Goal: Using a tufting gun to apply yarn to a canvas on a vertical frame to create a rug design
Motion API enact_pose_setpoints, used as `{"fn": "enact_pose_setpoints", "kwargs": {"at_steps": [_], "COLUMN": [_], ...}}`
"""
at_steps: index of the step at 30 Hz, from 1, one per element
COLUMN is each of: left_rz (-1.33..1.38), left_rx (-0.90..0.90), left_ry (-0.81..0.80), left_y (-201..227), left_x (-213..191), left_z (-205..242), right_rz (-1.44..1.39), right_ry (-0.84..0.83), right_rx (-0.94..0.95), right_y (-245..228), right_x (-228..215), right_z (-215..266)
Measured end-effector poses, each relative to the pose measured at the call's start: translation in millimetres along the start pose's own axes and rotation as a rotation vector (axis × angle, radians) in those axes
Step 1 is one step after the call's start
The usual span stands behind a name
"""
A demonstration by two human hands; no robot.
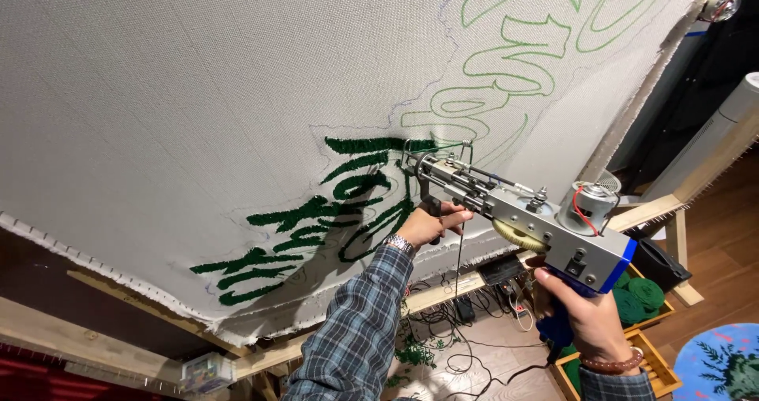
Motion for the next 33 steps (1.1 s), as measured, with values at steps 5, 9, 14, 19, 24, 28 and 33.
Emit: {"fn": "enact_pose_setpoints", "kwargs": {"at_steps": [5,9,14,19,24,28,33], "left_rz": [-0.014,-0.056,0.284,0.644,0.921,0.327,-0.102], "left_rx": [-0.03,-0.1,0.075,0.073,0.094,0.057,0.039], "left_ry": [0.019,0.036,0.37,0.57,0.618,0.673,0.528], "left_y": [-10,-38,-5,18,-9,-9,-46], "left_x": [-1,-19,-67,-91,-108,-106,-105], "left_z": [4,-4,19,15,-33,-7,-11], "right_rz": [-0.021,0.061,0.053,0.034,0.049,0.048,0.117], "right_ry": [0.057,0.081,0.112,0.096,0.077,0.106,0.13], "right_rx": [0.027,0.015,0.087,0.047,0.055,0.093,0.12], "right_y": [5,6,-9,-14,-10,-13,-20], "right_x": [0,-8,-9,-4,-7,-6,-1], "right_z": [1,-2,2,1,2,4,5]}}
Point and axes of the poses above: each hand's wrist, its own z-axis away from the middle knuckle, its own x-axis out of the palm, y = z × x, the point moved 5 cm from there along -z, towards the middle knuckle, and after that the axes turned 4 degrees about -x, right-handed, at the moved point
